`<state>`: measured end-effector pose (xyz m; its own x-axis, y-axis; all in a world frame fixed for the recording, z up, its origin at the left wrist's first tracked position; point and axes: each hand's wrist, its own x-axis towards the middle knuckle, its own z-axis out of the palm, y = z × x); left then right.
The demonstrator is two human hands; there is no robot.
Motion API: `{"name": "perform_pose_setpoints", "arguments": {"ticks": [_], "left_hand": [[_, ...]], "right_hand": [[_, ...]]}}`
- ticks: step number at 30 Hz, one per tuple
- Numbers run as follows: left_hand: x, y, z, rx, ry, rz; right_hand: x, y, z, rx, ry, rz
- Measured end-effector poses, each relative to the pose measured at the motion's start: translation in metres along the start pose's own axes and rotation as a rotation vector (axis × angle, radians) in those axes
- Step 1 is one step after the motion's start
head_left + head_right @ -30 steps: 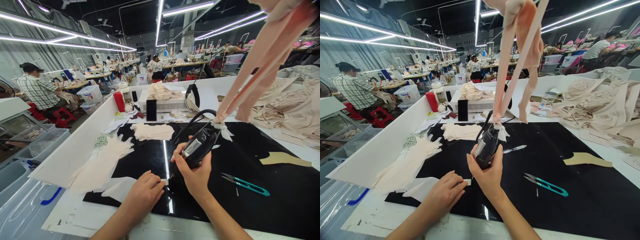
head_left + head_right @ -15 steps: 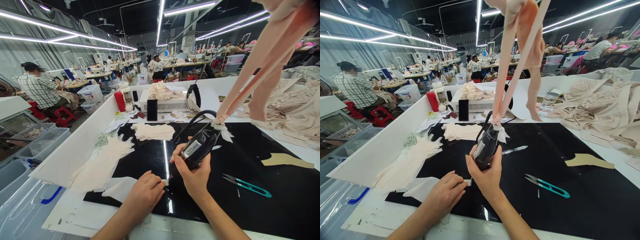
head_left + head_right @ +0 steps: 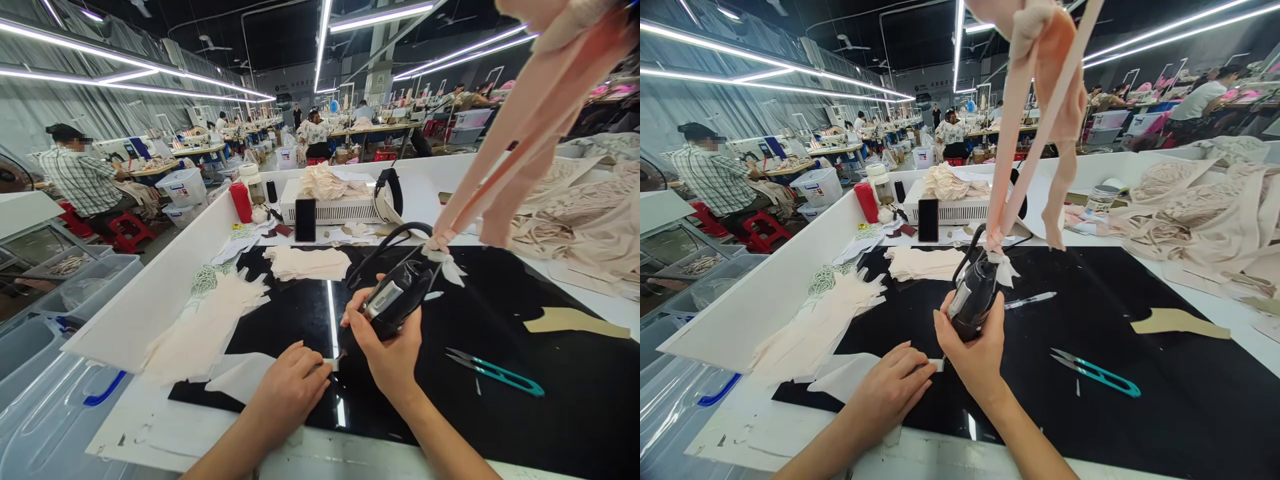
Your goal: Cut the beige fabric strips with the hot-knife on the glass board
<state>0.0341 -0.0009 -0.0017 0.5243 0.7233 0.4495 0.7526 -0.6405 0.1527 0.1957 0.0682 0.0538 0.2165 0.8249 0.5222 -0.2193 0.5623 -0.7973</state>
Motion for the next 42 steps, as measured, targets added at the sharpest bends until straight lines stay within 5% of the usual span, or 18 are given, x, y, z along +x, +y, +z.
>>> {"name": "perform_pose_setpoints", "arguments": {"ticks": [42], "left_hand": [[-0.015,0.002,-0.004,-0.022,-0.028,-0.037]], "right_hand": [[-0.008,-0.011,-0.003,0.035,-0.011,0.007]]}}
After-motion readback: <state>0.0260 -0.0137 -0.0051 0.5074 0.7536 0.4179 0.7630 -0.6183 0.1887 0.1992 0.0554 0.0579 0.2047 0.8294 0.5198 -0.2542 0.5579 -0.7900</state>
